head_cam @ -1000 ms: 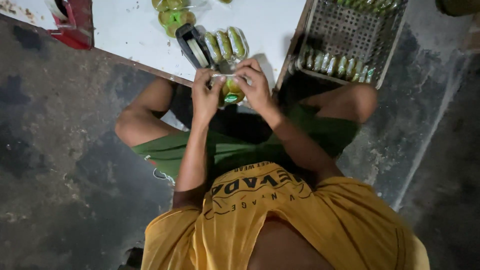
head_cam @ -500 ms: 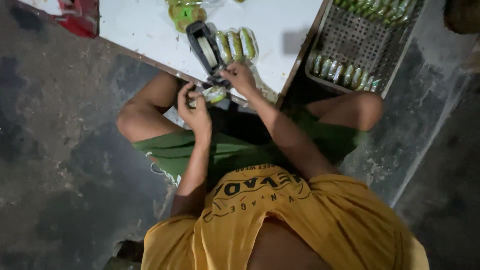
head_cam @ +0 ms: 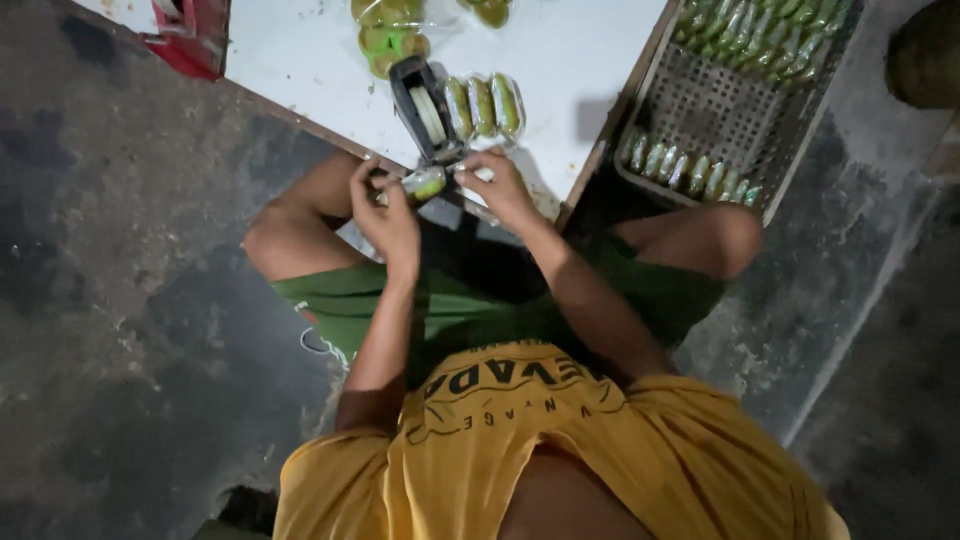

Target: The person packages green cakes into plastic bags, seals them using a tape dispenser, and then places the finished packages into a plastic crate.

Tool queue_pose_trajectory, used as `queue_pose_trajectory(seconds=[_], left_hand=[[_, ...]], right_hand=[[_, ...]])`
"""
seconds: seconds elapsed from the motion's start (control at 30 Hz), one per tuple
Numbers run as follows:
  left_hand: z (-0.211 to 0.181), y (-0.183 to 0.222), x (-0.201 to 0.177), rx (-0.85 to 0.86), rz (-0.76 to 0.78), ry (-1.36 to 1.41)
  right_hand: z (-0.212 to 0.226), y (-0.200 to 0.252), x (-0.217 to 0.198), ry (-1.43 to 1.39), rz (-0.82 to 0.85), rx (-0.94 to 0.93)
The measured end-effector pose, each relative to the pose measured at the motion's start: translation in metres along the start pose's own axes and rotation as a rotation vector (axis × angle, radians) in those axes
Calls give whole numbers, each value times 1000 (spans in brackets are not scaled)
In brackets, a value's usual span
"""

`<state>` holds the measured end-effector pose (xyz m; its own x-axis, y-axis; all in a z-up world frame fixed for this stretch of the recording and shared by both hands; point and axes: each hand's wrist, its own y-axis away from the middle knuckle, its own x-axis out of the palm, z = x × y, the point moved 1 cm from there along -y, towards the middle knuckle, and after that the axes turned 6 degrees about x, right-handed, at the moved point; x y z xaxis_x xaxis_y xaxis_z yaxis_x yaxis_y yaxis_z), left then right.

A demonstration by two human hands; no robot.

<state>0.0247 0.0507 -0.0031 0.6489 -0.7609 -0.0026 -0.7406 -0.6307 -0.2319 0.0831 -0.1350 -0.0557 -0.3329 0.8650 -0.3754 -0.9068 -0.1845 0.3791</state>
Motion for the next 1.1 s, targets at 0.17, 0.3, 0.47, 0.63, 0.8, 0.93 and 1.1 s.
queue_pose_trajectory(seconds=[0.17, 0.3, 0.47, 0.63, 0.8, 0.93, 1.1], left_hand=[[-33, 5, 16, 63, 116, -74], [-29, 13, 17, 57, 185, -197], [-36, 7, 27, -113, 223, 8], [-24, -5, 85, 183, 124, 61], [175, -131, 84, 16, 233, -23], [241, -259, 142, -185, -78, -644], [258, -265, 151, -466, 547, -655]], right_hand=[[54, 25, -10, -184, -8, -460], [71, 36, -21, -182, -54, -386], [66, 40, -23, 33, -161, -538], [45, 0, -26, -677, -184, -280], [31, -50, -84, -378, -480, -285], [-30, -98, -86, 61, -482, -20], [-45, -120, -65, 360, -383, 72]])
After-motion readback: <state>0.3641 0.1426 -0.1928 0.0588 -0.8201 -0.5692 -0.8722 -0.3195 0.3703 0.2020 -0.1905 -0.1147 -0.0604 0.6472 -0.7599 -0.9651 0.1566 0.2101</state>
